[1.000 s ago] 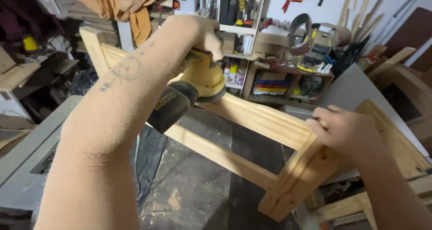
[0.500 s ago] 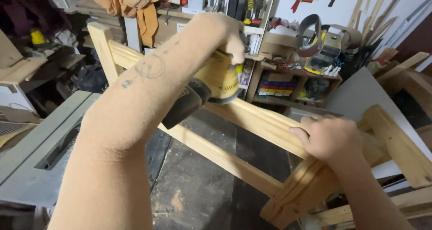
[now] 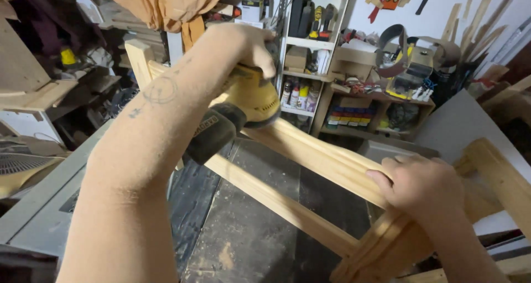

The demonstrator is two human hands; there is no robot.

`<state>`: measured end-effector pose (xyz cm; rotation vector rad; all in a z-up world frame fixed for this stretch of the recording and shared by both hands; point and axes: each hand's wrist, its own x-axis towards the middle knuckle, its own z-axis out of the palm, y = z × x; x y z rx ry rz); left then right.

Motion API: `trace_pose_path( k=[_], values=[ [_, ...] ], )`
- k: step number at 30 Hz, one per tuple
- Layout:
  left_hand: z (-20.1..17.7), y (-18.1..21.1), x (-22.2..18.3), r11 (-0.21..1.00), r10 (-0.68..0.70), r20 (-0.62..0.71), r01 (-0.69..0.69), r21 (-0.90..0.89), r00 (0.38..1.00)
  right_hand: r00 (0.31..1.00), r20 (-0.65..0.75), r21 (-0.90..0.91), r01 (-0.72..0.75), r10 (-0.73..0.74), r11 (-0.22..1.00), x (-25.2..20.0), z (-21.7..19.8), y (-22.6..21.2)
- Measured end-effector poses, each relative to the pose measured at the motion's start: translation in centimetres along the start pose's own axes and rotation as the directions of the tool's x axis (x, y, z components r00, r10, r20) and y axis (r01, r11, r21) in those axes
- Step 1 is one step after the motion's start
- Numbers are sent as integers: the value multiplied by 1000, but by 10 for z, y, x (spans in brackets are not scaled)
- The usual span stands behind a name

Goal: Sanding a wooden frame using an electric orbital sander in a workshop environment.

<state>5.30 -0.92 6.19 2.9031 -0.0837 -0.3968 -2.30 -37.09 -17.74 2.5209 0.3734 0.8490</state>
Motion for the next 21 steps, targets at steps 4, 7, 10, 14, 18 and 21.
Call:
trace_pose_path(
  k=[4,7,10,14,18,21],
  values=[
    [-1,-5,6,1000,9,-38,-8,25,999,990,-121,102,88,-75,991,0,-12,0],
    [4,7,7,995,75,16,-76,66,997,1000,19,-14,0,1,1000,3,-8,2],
    [10,26,17,961,205,34,-207,181,978,943,318,-84,-75,98,994,16,-29,0],
    [21,60,22,844,317,89,-324,428,944,839,503,-165,-144,209,976,20,-42,-3],
    [16,60,14,782,322,144,-348,516,936,775,596,-220,-92,208,971,28,-55,-5],
    [7,25,33,915,280,68,-288,283,958,790,582,-197,-90,190,976,24,-57,-8]
  ],
)
